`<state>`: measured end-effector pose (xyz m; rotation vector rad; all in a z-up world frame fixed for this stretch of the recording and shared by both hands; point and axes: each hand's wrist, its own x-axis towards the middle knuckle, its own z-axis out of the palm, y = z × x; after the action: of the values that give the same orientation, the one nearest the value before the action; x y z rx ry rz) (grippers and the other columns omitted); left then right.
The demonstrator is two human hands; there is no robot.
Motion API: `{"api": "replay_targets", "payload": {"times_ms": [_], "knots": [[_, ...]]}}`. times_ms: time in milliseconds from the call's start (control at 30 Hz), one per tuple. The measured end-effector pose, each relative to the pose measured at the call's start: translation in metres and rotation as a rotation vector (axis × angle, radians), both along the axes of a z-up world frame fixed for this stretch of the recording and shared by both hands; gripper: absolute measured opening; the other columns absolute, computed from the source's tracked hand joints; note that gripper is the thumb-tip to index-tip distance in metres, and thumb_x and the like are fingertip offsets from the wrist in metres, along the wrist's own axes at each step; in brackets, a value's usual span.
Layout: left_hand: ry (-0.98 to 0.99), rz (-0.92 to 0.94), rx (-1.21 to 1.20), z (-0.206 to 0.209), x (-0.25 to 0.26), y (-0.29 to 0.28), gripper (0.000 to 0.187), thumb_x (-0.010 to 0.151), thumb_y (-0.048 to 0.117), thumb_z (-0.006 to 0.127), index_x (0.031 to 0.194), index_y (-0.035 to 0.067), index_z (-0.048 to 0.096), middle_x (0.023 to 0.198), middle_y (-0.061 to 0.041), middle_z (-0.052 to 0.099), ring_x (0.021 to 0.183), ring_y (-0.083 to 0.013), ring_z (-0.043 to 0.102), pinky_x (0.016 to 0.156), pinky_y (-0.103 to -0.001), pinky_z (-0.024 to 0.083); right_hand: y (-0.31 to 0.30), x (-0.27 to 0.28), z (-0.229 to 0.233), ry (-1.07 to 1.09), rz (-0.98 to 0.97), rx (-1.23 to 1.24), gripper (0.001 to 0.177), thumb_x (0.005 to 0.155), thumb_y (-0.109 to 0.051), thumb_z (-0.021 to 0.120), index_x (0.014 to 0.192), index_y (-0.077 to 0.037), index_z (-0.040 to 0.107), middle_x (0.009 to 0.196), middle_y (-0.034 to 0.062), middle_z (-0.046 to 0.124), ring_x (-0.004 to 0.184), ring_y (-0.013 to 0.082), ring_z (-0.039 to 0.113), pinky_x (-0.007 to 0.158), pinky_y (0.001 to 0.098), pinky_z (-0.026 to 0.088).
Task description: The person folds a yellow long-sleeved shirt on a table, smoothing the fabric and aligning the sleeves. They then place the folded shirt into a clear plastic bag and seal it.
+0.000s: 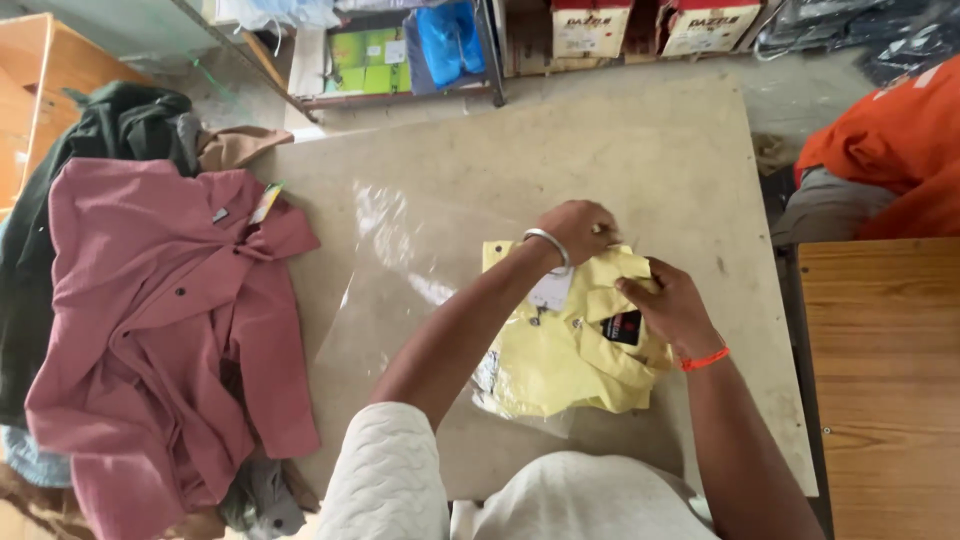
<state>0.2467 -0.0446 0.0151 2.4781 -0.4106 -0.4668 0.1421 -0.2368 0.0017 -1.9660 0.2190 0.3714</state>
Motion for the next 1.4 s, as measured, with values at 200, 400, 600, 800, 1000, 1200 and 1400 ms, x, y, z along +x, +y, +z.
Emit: {"api": "replay_targets", "payload": {"times_ms": [200, 400, 600, 800, 1000, 1200, 1400], "knots": [[0.110, -0.065, -0.135, 0.041, -0.010, -0.019, 0.027, 0.088, 0.039, 0.068, 0.101, 0.019, 0.080, 0.099, -0.005, 0.080, 0.090, -0.0239, 0.078, 0.080, -0.038, 0.059, 0.012, -0.019, 0.011, -0.177, -0.126, 0.242, 0.030, 0.089, -0.019, 0.075, 0.112, 0.000, 0.072, 0.091, 0.0031, 0.073, 0.080, 0.0074, 0.062, 0.070, 0.0294, 0.052], [-0.298, -0.031, -0.010, 0.069, -0.069, 0.018, 0.075, 0.099, 0.052, 0.064, 0.156, 0.011, 0.036, 0.150, -0.013, 0.055, 0.140, -0.0292, 0.049, 0.118, -0.054, 0.027, -0.018, -0.030, -0.018, -0.245, -0.018, -0.016, 0.045, 0.093, -0.027, 0.074, 0.125, 0.003, 0.065, 0.104, 0.0153, 0.073, 0.088, 0.0224, 0.068, 0.078, 0.0357, 0.054], [-0.233, 0.242, 0.381, 0.097, -0.187, 0.055, 0.109, 0.079, 0.072, 0.062, 0.157, 0.010, 0.019, 0.167, -0.020, 0.016, 0.152, -0.0433, 0.008, 0.114, -0.070, -0.001, -0.029, -0.061, -0.007, -0.833, 0.074, -0.752, 0.089, 0.089, -0.045, 0.073, 0.151, 0.008, 0.037, 0.139, 0.0295, 0.052, 0.117, 0.0474, 0.061, 0.095, 0.0538, 0.052], [-0.037, 0.310, 0.454, 0.043, -0.264, 0.068, 0.112, 0.082, 0.075, 0.060, 0.160, 0.011, 0.012, 0.167, -0.021, 0.014, 0.153, -0.0418, 0.009, 0.118, -0.066, 0.003, -0.058, -0.124, 0.013, -0.077, 0.205, -0.559, 0.055, 0.093, -0.040, 0.065, 0.127, 0.003, 0.064, 0.106, 0.0262, 0.069, 0.090, 0.0399, 0.068, 0.077, 0.0467, 0.055], [0.263, 0.399, 0.403, 0.072, -0.251, 0.024, 0.116, 0.082, 0.075, 0.059, 0.163, 0.012, 0.005, 0.165, -0.026, 0.018, 0.149, -0.0466, 0.029, 0.097, -0.052, 0.052, -0.054, -0.136, 0.031, 0.618, 0.805, -0.241, 0.055, 0.098, -0.046, 0.068, 0.084, 0.007, 0.079, 0.063, 0.0119, 0.066, 0.058, 0.0194, 0.058, 0.059, 0.0375, 0.051], [0.439, 0.082, 0.250, 0.122, -0.240, -0.009, 0.120, 0.085, 0.075, 0.061, 0.164, 0.004, 0.006, 0.137, -0.034, 0.049, 0.108, -0.0446, 0.068, 0.088, -0.049, 0.057, -0.052, -0.126, 0.022, 0.563, 0.245, 0.031, 0.042, 0.097, -0.037, 0.065, 0.098, 0.002, 0.081, 0.058, 0.0124, 0.054, 0.047, 0.0179, 0.046, 0.046, 0.0330, 0.039], [0.098, -0.031, 0.387, 0.090, -0.129, 0.015, 0.056, 0.095, 0.052, 0.053, 0.142, 0.022, 0.055, 0.097, -0.012, 0.076, 0.086, -0.0331, 0.075, 0.076, -0.054, 0.056, -0.052, -0.107, -0.007, 0.249, -0.106, 0.111, 0.036, 0.096, -0.027, 0.070, 0.094, 0.008, 0.075, 0.071, 0.0114, 0.070, 0.055, 0.0117, 0.061, 0.049, 0.0285, 0.049]]}}
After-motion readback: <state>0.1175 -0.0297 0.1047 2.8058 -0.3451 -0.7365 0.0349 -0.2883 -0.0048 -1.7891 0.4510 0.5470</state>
